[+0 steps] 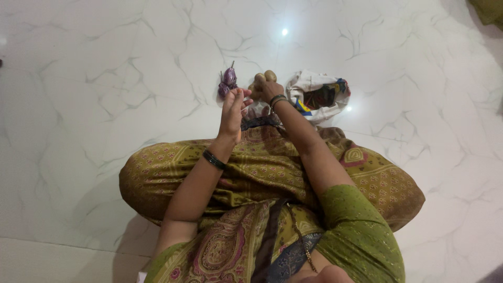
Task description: The person sits on the floor and peels potatoes and an eggplant using a small knife. She handles each vegetable one at a time, rotating them to remove the skin, and places the peeled items back on the floor.
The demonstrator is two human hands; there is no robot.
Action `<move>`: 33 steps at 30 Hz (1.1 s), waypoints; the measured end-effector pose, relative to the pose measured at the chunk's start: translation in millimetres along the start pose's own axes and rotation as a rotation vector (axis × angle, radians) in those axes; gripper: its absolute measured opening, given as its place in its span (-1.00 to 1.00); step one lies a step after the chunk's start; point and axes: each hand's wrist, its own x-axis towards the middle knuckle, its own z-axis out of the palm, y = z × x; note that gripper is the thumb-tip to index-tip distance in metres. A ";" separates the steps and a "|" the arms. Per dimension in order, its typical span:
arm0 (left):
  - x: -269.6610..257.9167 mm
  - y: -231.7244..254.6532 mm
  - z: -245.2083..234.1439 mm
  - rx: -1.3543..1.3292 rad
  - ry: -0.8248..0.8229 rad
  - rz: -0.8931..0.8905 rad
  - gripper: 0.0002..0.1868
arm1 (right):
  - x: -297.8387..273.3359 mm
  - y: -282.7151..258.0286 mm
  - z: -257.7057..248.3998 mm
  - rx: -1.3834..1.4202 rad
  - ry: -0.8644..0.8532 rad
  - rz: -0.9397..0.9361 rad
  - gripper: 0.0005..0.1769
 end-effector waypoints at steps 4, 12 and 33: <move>-1.0 2.5 0.7 0.009 -0.020 -0.004 -0.70 | -1.4 1.6 0.0 0.000 -0.022 0.009 -0.40; -3.1 -0.3 4.9 0.037 -0.104 0.007 -0.75 | -8.6 36.6 -7.8 -0.123 0.131 0.029 -0.78; -1.4 -12.9 11.1 0.163 -0.169 -0.039 -0.73 | -97.0 144.3 -36.2 0.023 0.103 0.675 -0.14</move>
